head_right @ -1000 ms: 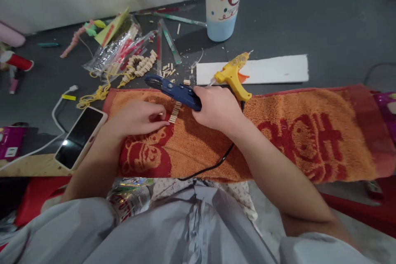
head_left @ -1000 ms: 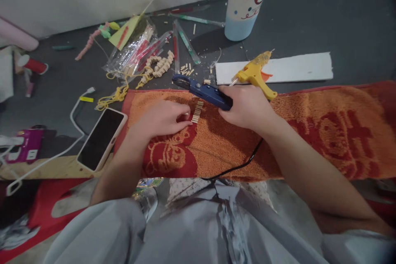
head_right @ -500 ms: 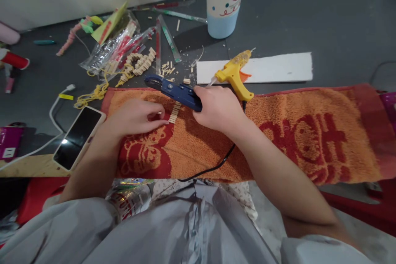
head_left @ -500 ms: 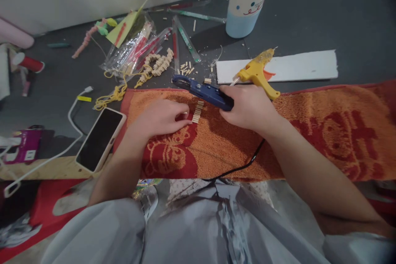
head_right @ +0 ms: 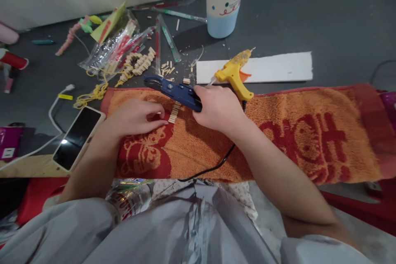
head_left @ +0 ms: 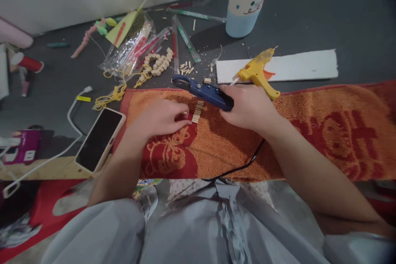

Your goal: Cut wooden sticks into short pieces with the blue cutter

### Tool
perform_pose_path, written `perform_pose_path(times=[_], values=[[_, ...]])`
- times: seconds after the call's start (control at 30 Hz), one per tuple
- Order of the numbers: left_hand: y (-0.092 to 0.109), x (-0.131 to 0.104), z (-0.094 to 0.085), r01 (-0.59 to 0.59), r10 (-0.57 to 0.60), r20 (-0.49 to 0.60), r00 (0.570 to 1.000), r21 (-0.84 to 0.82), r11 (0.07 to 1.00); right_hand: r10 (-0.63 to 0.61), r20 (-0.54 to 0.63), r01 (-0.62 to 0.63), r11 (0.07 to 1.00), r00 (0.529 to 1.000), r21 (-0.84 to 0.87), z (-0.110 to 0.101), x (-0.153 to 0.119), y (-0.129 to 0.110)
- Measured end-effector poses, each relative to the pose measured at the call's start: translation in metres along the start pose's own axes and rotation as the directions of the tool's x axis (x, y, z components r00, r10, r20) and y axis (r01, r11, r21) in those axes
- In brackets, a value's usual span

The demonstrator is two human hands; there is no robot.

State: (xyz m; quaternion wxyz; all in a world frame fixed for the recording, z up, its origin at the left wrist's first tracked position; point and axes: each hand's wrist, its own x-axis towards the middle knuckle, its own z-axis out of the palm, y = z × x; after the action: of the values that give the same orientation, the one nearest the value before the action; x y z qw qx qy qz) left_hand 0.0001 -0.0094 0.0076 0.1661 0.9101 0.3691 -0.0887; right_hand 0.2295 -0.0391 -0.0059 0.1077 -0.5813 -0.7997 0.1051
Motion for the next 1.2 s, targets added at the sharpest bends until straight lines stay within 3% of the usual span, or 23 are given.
perform_pose_path(times=[0.43,0.77,1.2], values=[[0.0,0.0,0.0,0.022,-0.021,-0.019,1.0,0.02,1.0,0.017,-0.002,-0.017,1.0,1.0,-0.015,0.002,0.0,0.001],[-0.006,0.002,0.009,0.12,-0.099,-0.166,0.981,0.122,0.985,0.043,0.03,-0.042,0.998,0.999,-0.043,0.004,0.001,0.006],[-0.003,0.002,0.007,0.11,-0.096,-0.117,0.988,0.118,0.987,0.029,0.056,-0.026,0.999,0.998,-0.046,0.002,0.003,0.01]])
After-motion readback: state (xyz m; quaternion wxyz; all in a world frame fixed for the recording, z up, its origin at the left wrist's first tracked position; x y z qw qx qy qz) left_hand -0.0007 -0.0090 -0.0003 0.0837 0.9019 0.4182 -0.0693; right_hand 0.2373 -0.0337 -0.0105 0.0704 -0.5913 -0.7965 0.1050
